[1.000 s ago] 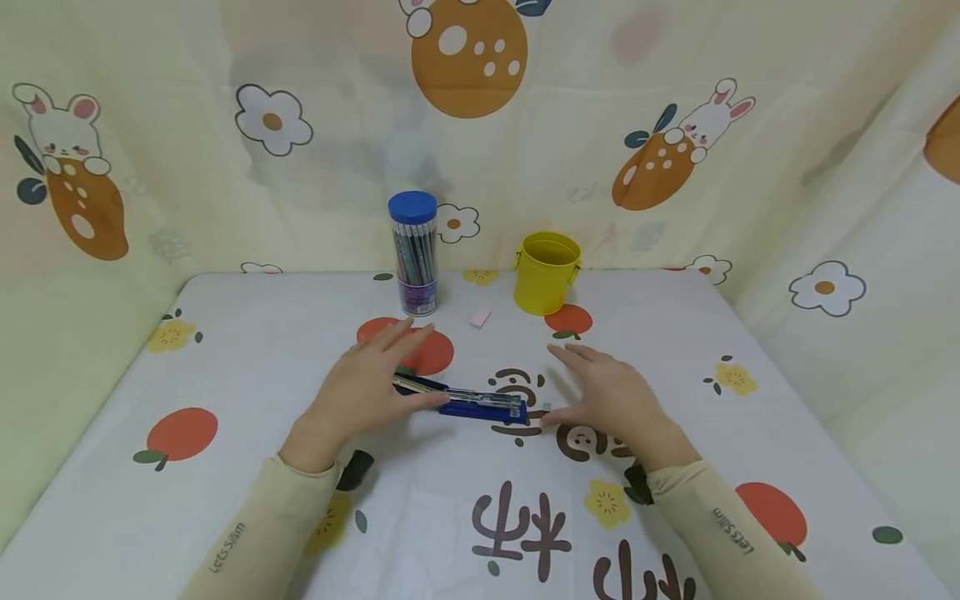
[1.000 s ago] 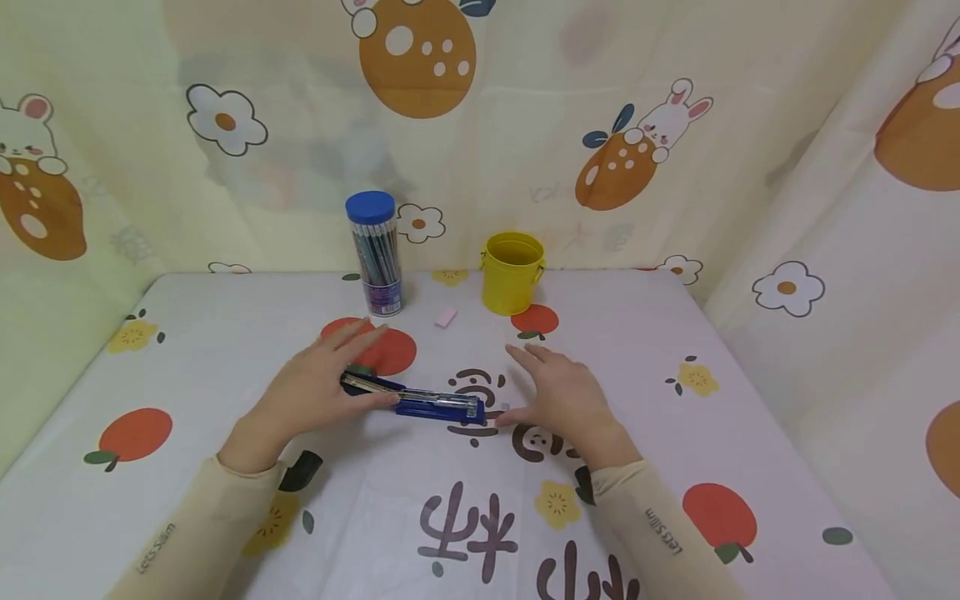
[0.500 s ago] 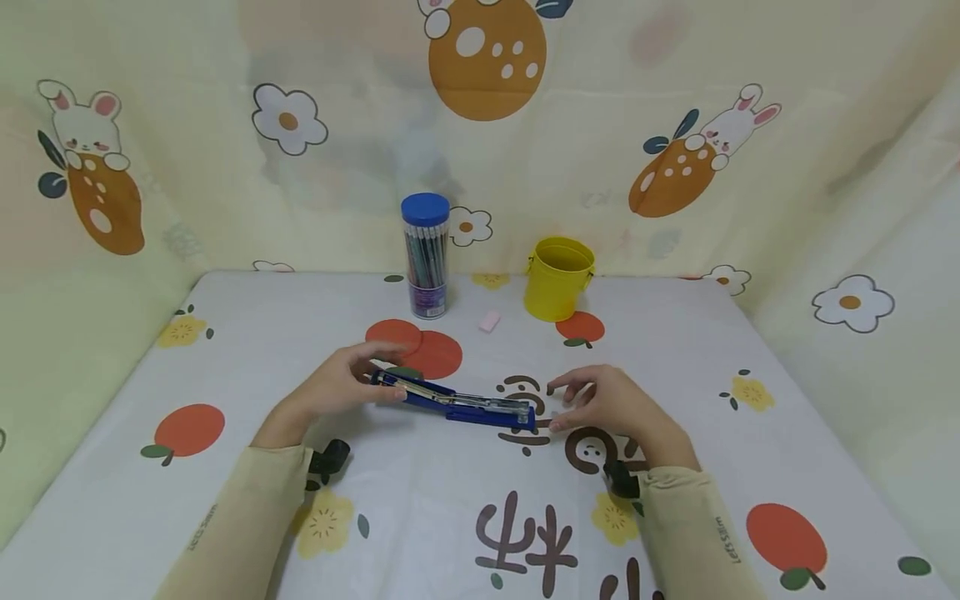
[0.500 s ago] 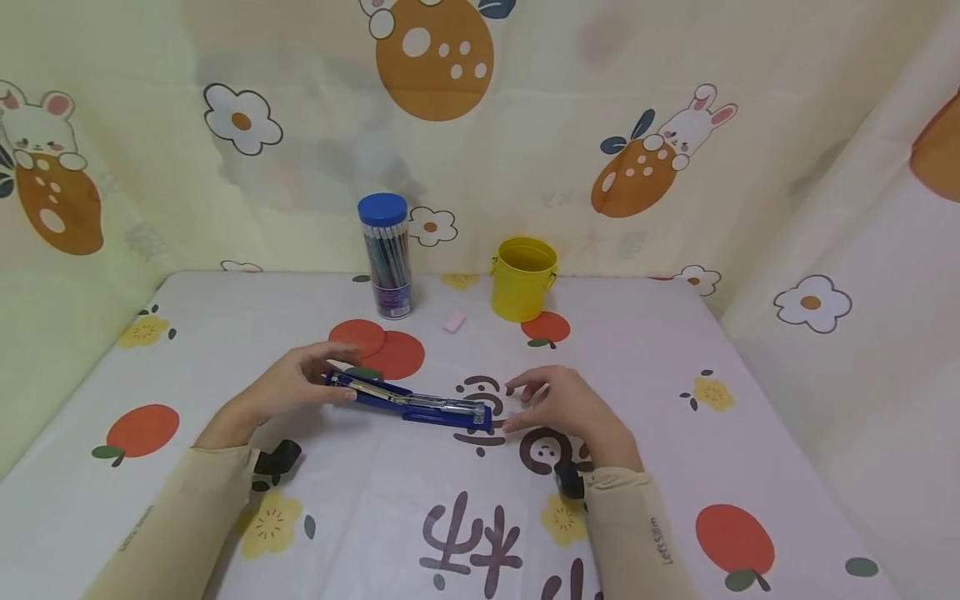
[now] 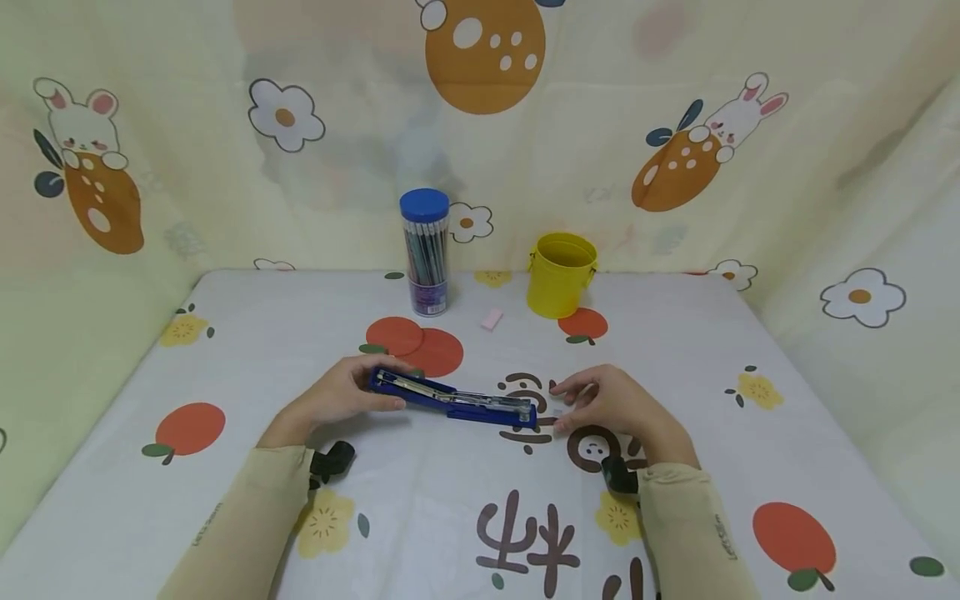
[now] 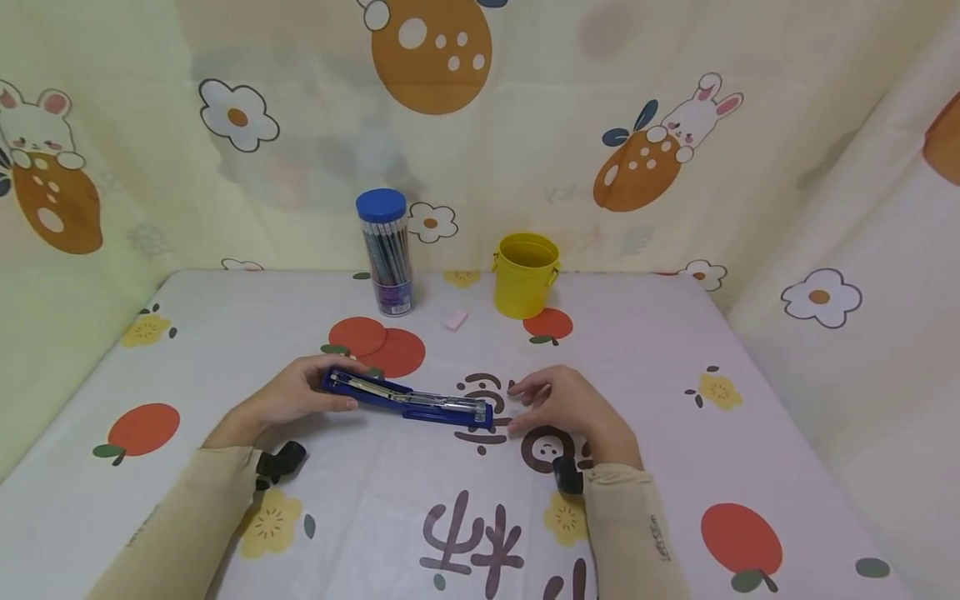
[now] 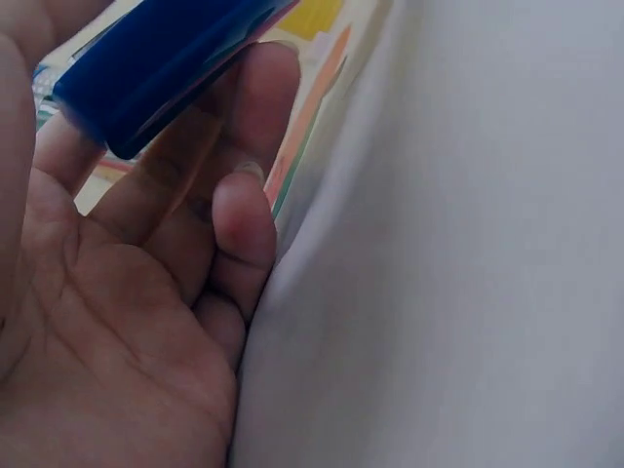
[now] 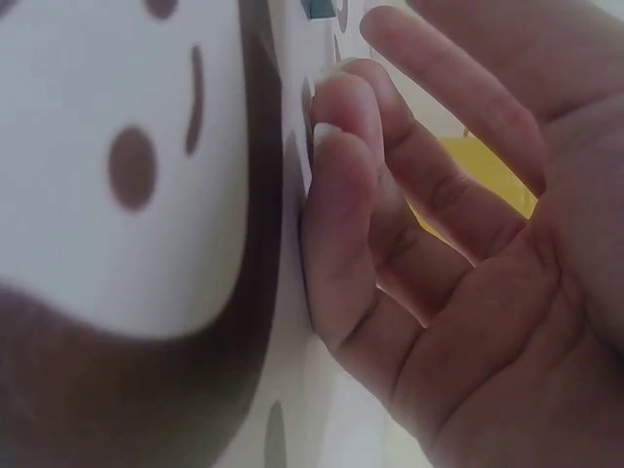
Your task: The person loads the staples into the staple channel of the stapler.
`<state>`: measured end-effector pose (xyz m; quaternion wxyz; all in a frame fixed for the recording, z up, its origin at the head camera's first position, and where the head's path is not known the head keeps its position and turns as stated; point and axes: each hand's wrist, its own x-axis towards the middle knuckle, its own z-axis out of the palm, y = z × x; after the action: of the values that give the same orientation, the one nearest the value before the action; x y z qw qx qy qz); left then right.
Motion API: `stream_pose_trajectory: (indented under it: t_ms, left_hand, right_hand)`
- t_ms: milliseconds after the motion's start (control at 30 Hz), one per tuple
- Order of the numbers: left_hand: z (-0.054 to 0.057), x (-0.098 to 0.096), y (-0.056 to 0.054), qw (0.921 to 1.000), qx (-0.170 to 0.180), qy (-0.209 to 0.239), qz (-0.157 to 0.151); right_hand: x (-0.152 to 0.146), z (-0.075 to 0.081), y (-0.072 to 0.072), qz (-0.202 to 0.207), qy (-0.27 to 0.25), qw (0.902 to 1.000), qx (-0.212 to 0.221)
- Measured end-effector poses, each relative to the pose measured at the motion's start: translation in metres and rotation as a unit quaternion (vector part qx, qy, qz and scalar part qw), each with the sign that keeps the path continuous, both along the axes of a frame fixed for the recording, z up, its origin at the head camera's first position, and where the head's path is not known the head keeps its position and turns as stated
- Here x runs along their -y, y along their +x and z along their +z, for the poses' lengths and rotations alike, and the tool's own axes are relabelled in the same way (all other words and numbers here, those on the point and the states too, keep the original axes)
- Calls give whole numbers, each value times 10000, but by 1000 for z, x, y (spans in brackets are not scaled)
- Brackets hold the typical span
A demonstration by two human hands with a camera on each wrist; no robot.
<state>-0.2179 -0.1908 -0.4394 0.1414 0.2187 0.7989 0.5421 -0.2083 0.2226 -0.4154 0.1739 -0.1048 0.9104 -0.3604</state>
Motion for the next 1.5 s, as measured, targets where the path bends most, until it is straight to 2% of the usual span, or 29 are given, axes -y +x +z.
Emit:
stream_pose_trajectory:
  t_ms: [167,367,700,1000,1500]
  left_hand:
    - [-2,2,1,9998,53,-10,177]
    - [2,3,2,9989,276,84,367]
    - [-4,3,0,9982,338,204,440]
    - [-8,3,-2,9982,298,246,459]
    - [-5,1,-1,9972,466,145,570]
  right_hand:
    - [1,1,1,-3,-5,9999,113]
    - [0,-1,-1,-18,-76,9999,75]
    - [0,-1,-1,-138,-18,9998,140]
    - [2,0,1,-80,0,9998,197]
    - [2,3,2,9,-57,9998,165]
